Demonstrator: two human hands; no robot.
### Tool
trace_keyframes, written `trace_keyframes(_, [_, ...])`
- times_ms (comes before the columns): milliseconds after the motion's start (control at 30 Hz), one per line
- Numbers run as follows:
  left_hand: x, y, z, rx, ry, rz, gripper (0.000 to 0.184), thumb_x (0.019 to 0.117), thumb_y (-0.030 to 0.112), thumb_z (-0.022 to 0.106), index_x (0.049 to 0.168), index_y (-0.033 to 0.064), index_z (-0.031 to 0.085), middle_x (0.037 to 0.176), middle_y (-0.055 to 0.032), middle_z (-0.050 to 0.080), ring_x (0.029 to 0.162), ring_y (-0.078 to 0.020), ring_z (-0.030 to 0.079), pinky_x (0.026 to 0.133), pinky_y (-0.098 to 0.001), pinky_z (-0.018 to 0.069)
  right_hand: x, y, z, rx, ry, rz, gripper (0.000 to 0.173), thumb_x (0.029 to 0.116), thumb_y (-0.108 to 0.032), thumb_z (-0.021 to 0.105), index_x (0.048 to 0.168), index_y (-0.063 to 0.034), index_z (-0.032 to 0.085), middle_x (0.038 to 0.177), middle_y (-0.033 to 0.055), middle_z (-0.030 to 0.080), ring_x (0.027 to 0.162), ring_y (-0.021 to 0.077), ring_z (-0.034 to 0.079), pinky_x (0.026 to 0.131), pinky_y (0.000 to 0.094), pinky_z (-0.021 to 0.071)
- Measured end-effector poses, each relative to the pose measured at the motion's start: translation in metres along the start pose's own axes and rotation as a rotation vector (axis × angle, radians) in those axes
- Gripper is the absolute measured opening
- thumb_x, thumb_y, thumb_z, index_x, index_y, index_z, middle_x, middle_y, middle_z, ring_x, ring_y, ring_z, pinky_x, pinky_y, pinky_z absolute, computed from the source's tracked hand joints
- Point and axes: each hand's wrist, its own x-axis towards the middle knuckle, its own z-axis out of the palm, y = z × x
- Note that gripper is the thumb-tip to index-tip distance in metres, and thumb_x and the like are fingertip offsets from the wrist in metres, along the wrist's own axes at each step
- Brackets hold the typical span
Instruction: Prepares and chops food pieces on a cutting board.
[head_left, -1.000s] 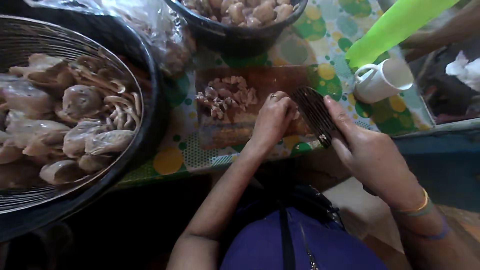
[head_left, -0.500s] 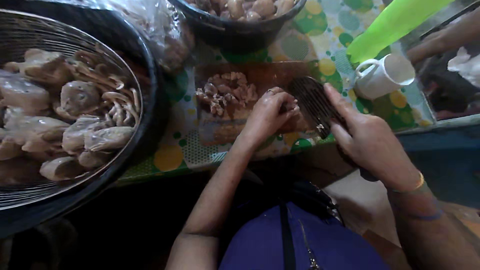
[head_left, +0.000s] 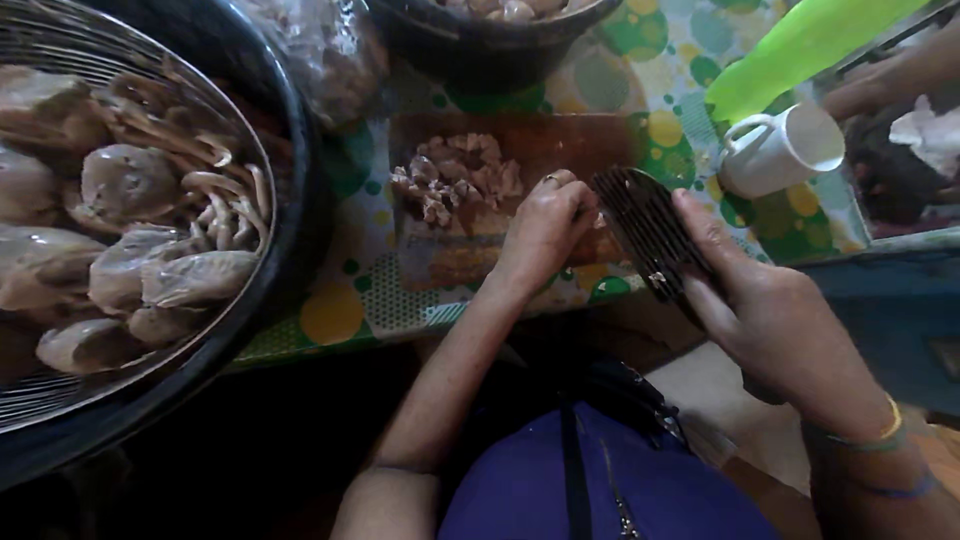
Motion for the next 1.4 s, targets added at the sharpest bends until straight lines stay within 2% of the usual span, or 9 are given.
trace_keyframes(167, [0.005,0.000,-0.004,0.015,-0.054,-0.020,0.009,0.0945,0.008,0.071,0.099,0.0029,0.077,0.103,-0.0143,0.073,0.101,-0.0267,0.070,0.092,-0.0407,0.0562,0.037,-0.001,0.011,0.071,-0.127,0.057,0.069,0.1024,-0.011,0.055,0.165,-0.0184,0.025,0.088,0.0215,0.070,0.063,0.0367,0.064,0.058,0.0552,0.0530])
trace_keyframes(300, [0.005,0.002,-0.002,0.033,-0.021,-0.013,0.008,0.0941,0.007,0.070,0.096,0.0026,0.077,0.100,-0.0135,0.074,0.101,-0.0270,0.070,0.093,-0.0418,0.0562,0.060,-0.002,0.017,0.091,-0.160,0.109,0.073,0.1040,-0.011,0.053,0.166,-0.0234,0.017,0.086,0.0216,0.069,0.063,0.0370,0.064,0.057,0.0549,0.0523])
trace_keyframes(467, [0.003,0.009,0.003,0.146,0.086,-0.154,0.016,0.0927,0.013,0.074,0.103,0.0010,0.073,0.106,-0.0180,0.070,0.107,-0.0348,0.067,0.095,-0.0489,0.0543,0.036,0.012,0.015,0.200,-0.139,0.097,0.070,0.1040,-0.013,0.052,0.165,-0.0268,0.021,0.085,0.0175,0.069,0.053,0.0267,0.061,0.051,0.0466,0.0541])
trace_keyframes(567, [-0.002,0.012,-0.002,0.231,0.088,-0.232,0.023,0.0944,0.023,0.074,0.103,0.0020,0.074,0.106,-0.0186,0.070,0.109,-0.0377,0.065,0.095,-0.0533,0.0524,0.018,0.017,0.006,0.196,-0.138,0.132,0.067,0.1043,-0.013,0.053,0.164,-0.0273,0.027,0.090,0.0186,0.070,0.056,0.0279,0.062,0.055,0.0492,0.0548])
trace_keyframes(733, [-0.006,0.012,0.001,0.251,0.101,-0.217,0.015,0.0943,0.016,0.072,0.100,0.0031,0.076,0.101,-0.0174,0.071,0.106,-0.0358,0.066,0.094,-0.0511,0.0526,0.001,0.007,-0.003,0.171,-0.035,0.104,0.067,0.1021,-0.014,0.052,0.164,-0.0258,0.029,0.077,0.0143,0.067,0.051,0.0246,0.058,0.050,0.0458,0.0516])
trace_keyframes(900, [-0.006,0.008,0.003,0.277,0.116,-0.182,0.012,0.0932,0.016,0.071,0.097,0.0052,0.077,0.097,-0.0160,0.070,0.100,-0.0344,0.067,0.090,-0.0498,0.0538,0.003,0.002,0.004,0.122,-0.070,0.064,0.066,0.1022,-0.013,0.054,0.163,-0.0217,0.030,0.079,0.0172,0.069,0.057,0.0319,0.062,0.056,0.0521,0.0526])
trace_keyframes(1133, [-0.002,0.005,-0.001,0.221,0.055,-0.162,0.013,0.0963,0.012,0.068,0.097,0.0013,0.075,0.103,-0.0175,0.070,0.107,-0.0352,0.066,0.095,-0.0498,0.0527,0.035,0.006,0.005,0.242,-0.226,0.144,0.069,0.1048,-0.015,0.052,0.165,-0.0287,0.022,0.085,0.0165,0.069,0.051,0.0228,0.059,0.051,0.0431,0.0541])
trace_keyframes(1300, [-0.001,0.007,-0.002,0.234,0.045,-0.182,0.015,0.0967,0.014,0.068,0.099,0.0017,0.076,0.104,-0.0178,0.071,0.107,-0.0343,0.067,0.097,-0.0500,0.0529,0.060,0.006,0.018,0.405,-0.246,0.208,0.071,0.1061,-0.015,0.050,0.166,-0.0357,0.016,0.087,0.0188,0.068,0.042,0.0210,0.054,0.040,0.0373,0.0499])
trace_keyframes(1400, [-0.002,0.010,0.002,0.292,0.098,-0.203,0.016,0.0963,0.017,0.070,0.098,0.0011,0.075,0.103,-0.0184,0.071,0.104,-0.0345,0.068,0.094,-0.0495,0.0546,0.050,0.011,0.014,0.434,-0.280,0.214,0.072,0.1066,-0.014,0.050,0.166,-0.0339,0.015,0.080,0.0151,0.066,0.042,0.0172,0.054,0.042,0.0340,0.0513])
